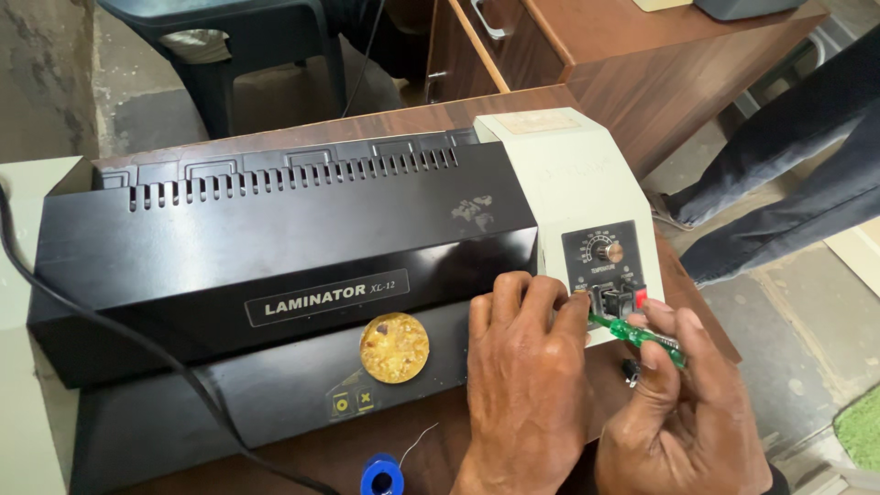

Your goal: The person removes a switch from a laminator, solders a new switch using a soldering iron and solder, and reinstalls it. They then use a screwdriver to secure the switch back into the laminator's control panel.

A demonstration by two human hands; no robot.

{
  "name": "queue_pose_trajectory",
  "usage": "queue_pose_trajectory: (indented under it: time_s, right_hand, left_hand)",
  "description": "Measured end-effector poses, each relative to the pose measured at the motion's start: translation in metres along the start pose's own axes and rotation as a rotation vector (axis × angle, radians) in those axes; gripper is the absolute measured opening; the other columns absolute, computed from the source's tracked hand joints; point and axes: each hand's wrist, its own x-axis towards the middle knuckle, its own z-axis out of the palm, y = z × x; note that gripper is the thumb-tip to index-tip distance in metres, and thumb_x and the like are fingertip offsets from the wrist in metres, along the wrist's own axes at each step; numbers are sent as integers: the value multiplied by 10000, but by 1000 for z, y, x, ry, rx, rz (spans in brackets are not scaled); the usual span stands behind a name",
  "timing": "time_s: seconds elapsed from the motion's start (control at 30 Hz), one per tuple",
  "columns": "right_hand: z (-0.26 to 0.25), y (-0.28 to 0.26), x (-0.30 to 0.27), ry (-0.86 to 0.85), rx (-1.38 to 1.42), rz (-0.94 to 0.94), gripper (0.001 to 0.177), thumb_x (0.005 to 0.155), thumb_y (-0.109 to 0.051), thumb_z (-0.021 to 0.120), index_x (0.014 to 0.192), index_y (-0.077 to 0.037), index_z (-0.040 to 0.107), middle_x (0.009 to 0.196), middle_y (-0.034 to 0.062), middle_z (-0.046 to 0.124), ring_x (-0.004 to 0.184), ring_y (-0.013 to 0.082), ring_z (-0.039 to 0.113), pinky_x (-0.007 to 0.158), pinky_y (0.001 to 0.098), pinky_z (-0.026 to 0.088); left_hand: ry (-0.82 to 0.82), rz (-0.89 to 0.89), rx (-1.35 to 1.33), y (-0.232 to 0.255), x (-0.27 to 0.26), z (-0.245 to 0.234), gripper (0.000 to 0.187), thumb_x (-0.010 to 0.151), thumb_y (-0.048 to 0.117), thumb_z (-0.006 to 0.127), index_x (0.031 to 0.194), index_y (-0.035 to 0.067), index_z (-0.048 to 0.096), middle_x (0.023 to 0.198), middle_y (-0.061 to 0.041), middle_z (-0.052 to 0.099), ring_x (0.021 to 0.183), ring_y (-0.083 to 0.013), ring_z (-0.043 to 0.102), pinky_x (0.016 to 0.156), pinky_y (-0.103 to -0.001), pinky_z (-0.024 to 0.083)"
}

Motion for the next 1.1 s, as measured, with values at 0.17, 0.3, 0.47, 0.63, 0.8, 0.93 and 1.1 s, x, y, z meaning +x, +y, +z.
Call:
queue_pose_trajectory:
  time_s: [0.17,0.3,0.47,0.63,0.8,0.93,1.1]
  right_hand:
    - [6,-4,-1,118,102,172,273,1110,21,549,1349,140,490,1224,314,651,1087,318,721,941,382,652]
    - [2,-3,1,127,108,225,300,1096,13,545,1351,147,462,1209,319,652,1077,320,721,930,394,657]
    - [0,3,-1,159,129,281,316,1108,12,537,1375,145,433,1197,310,655,1063,302,725,928,388,662]
    - [2,8,-5,215,179,291,301,1141,37,555,1405,141,455,1171,311,667,1045,301,736,918,385,678]
    - [4,8,-4,294,144,315,260,1123,59,577,1347,156,488,1103,312,681,1014,314,747,865,397,666]
    - [3,8,-2,324,201,346,265,1111,55,574,1339,155,482,1145,309,681,992,311,743,851,397,695]
    - [1,9,2,357,213,388,251,1101,53,573,1313,155,486,1129,307,683,1034,326,747,891,424,705]
  left_hand:
    - [-20,14,-26,0,1,-2,378,740,41,672,1100,-69,712,1058,-149,639,1109,-344,566,899,-445,408]
    - [-26,16,-2,2,1,0,397,735,26,674,1120,-60,718,1046,-140,638,1107,-346,563,909,-454,406]
    - [-33,13,7,3,3,3,380,752,7,687,1126,-52,722,1059,-132,649,1111,-344,566,909,-467,401]
    - [-45,27,14,5,4,4,405,720,-8,689,1119,-64,722,1077,-148,654,1100,-358,563,889,-470,400]
    - [-35,-5,93,9,7,12,340,751,23,752,1090,-4,753,1056,-103,670,1091,-337,576,891,-466,413]
    - [-52,-11,123,11,6,14,363,720,13,776,1083,7,758,1050,-98,670,1080,-333,579,879,-464,418]
    - [-59,-31,185,14,7,19,365,698,40,799,1062,33,767,1045,-91,674,1079,-336,579,876,-464,420]
